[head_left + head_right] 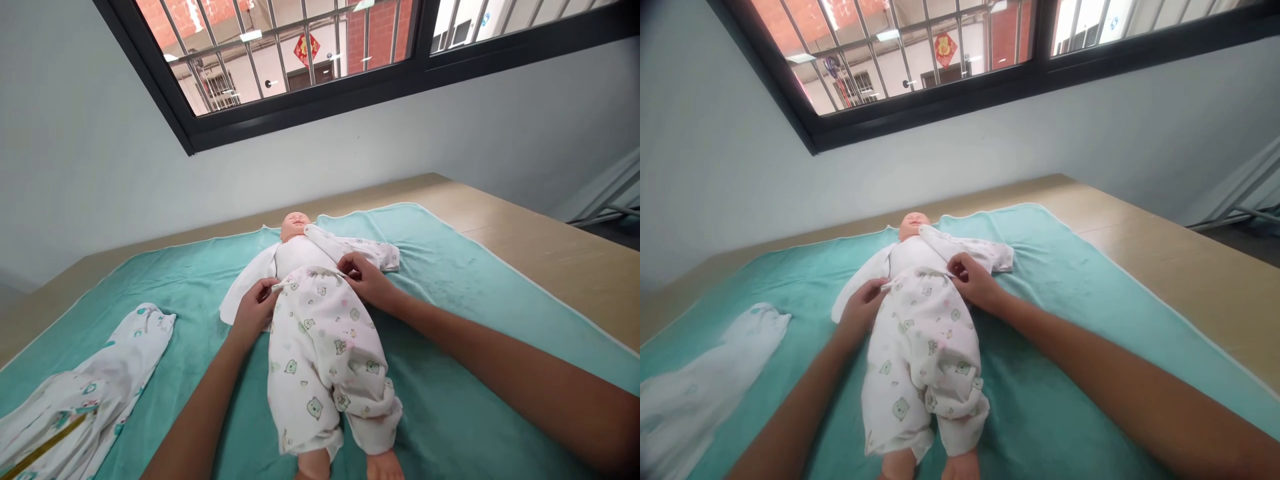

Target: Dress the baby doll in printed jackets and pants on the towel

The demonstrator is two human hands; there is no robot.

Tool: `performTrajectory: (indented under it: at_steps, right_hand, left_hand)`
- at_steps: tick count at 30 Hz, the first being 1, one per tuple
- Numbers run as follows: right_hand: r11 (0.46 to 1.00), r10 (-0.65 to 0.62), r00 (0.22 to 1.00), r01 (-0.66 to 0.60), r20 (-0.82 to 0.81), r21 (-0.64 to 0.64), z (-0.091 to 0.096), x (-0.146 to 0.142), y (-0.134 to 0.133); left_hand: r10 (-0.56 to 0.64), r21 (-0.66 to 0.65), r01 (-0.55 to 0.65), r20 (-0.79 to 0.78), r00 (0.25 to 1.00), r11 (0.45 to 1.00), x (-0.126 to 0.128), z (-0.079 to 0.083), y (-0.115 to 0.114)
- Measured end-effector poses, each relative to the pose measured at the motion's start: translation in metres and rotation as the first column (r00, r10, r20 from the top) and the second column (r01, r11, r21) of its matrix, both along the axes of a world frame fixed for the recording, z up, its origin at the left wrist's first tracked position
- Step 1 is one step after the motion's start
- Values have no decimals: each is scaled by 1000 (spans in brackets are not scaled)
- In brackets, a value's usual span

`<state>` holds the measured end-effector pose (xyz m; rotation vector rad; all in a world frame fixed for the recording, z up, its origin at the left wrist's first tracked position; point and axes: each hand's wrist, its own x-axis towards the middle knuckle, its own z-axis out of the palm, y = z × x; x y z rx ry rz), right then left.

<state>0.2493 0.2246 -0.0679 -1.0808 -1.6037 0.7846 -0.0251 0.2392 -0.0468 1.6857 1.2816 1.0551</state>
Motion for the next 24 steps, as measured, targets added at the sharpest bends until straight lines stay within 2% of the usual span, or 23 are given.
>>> performTrajectory:
  at_steps: [2,4,7,10,13,18,20,24]
  right_hand:
    - [993,120,992,-120,35,7,4,9,1]
    - [982,186,977,-189,105,22,9,15,3]
    - [980,144,964,-170,223,105,14,17,4]
    - [976,65,964,-115,257,183,17,13,2]
    - [986,-1,965,-43,263,163,22,7,3]
    - [970,-233,899,191,371,149,31,-5,22]
    - [966,-259,895,237,363,105,31,-10,33]
    - [961,-250,937,271,245,-56,21,-16,43]
  left_hand:
    - [-114,21,114,-2,993,993,-11,2,2]
    - [-176,59,178,-44,983,982,-16,5,3]
    - [-162,126,184,-166,973,975,-12,7,-1]
    - [-32,196,76,-218,975,978,0,9,-8]
    - [96,207,-43,-251,963,977,10,11,-9]
    - [335,261,-268,-261,905,928,20,14,16]
    - [370,246,-320,-193,909,915,24,11,31]
    - [336,125,-325,-80,938,937,25,2,46]
